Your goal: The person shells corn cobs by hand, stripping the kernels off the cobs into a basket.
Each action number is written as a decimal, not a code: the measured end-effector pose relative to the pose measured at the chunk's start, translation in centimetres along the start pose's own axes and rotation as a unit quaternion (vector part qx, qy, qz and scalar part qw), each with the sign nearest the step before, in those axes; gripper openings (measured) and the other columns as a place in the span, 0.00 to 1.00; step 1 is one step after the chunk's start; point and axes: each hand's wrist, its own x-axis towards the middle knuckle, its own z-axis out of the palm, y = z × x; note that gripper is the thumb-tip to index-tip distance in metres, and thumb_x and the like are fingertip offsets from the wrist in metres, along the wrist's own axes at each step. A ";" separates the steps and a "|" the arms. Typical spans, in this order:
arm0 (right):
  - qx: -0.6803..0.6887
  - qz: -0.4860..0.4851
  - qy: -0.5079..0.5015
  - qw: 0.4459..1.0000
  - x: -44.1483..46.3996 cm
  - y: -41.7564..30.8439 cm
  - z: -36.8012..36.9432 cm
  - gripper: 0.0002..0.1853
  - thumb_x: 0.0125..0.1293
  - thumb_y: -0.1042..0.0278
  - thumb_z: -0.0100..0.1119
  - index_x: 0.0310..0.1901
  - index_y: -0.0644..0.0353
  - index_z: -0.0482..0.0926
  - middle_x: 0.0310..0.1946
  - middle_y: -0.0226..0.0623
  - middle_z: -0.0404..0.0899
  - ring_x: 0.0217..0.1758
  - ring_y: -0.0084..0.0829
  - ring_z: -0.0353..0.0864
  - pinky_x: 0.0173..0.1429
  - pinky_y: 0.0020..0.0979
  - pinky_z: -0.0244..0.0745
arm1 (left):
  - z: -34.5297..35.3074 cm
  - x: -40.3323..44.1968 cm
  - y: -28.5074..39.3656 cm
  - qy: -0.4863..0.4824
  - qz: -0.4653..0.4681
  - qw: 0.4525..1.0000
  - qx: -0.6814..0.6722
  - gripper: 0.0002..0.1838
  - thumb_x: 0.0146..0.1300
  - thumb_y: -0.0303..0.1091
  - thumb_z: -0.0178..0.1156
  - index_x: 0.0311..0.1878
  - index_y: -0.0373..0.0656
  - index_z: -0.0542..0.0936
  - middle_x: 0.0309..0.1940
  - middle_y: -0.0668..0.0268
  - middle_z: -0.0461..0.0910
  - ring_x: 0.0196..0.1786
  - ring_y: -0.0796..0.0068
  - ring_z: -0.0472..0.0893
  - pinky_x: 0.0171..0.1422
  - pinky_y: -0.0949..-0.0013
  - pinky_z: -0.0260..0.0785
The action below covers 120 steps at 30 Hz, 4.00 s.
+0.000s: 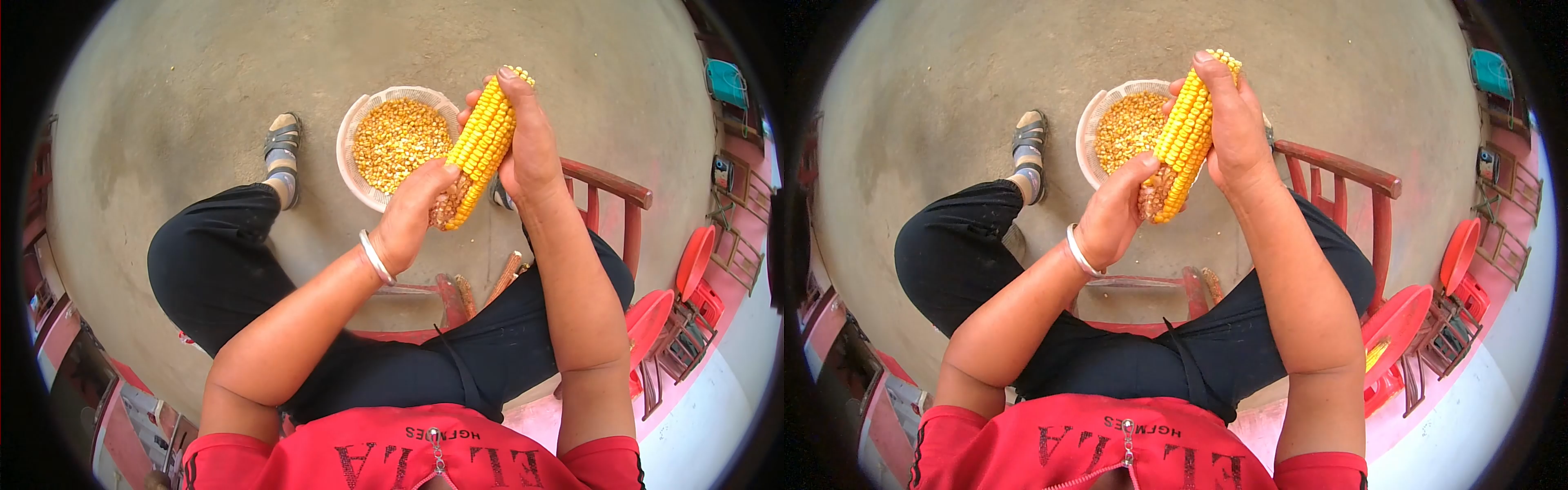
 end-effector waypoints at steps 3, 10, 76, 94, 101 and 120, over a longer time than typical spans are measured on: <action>0.002 0.004 0.002 1.000 0.1 0.1 -0.1 0.19 0.64 0.51 0.61 0.44 0.57 0.70 0.32 0.38 0.78 0.31 0.29 0.81 0.38 0.30 0.78 | 0.0 0.3 -0.3 -0.001 -0.001 1.000 0.006 0.24 0.74 0.49 0.49 0.60 0.38 0.72 0.49 0.69 0.77 0.50 0.82 0.75 0.56 0.74 0.69; 0.010 0.009 0.008 1.000 0.2 0.3 -0.1 0.19 0.65 0.50 0.60 0.44 0.57 0.70 0.33 0.39 0.78 0.31 0.29 0.80 0.37 0.30 0.78 | -0.4 0.3 -0.8 -0.010 0.014 0.997 0.070 0.24 0.75 0.49 0.48 0.60 0.37 0.71 0.51 0.69 0.76 0.52 0.83 0.74 0.58 0.74 0.67; -0.057 0.016 -0.010 0.998 0.2 1.0 0.2 0.18 0.65 0.51 0.60 0.43 0.58 0.71 0.32 0.37 0.79 0.30 0.27 0.81 0.37 0.29 0.80 | -1.0 0.0 -0.3 -0.060 0.005 0.974 0.218 0.26 0.72 0.41 0.51 0.68 0.37 0.62 0.54 0.66 0.73 0.55 0.80 0.72 0.59 0.73 0.66; -0.074 0.020 -0.015 0.997 0.1 1.1 0.3 0.18 0.66 0.51 0.60 0.44 0.58 0.71 0.32 0.37 0.79 0.31 0.26 0.81 0.38 0.29 0.80 | -0.7 0.0 -0.7 -0.044 0.013 0.972 0.230 0.27 0.75 0.50 0.48 0.65 0.36 0.64 0.51 0.67 0.73 0.51 0.80 0.74 0.55 0.72 0.69; -0.062 0.019 -0.017 0.998 0.2 0.9 0.3 0.18 0.66 0.51 0.60 0.43 0.58 0.71 0.31 0.37 0.79 0.31 0.27 0.81 0.38 0.30 0.80 | -0.6 -0.4 -0.7 -0.051 0.012 0.987 0.155 0.28 0.75 0.47 0.48 0.67 0.36 0.62 0.55 0.67 0.72 0.57 0.81 0.71 0.61 0.72 0.66; -0.064 0.014 -0.019 0.998 0.2 1.0 0.5 0.19 0.65 0.50 0.61 0.43 0.58 0.71 0.32 0.37 0.79 0.31 0.27 0.81 0.37 0.29 0.80 | -0.1 -0.3 -0.8 -0.022 0.022 0.995 0.093 0.28 0.75 0.51 0.45 0.67 0.39 0.63 0.50 0.68 0.74 0.46 0.82 0.76 0.49 0.73 0.73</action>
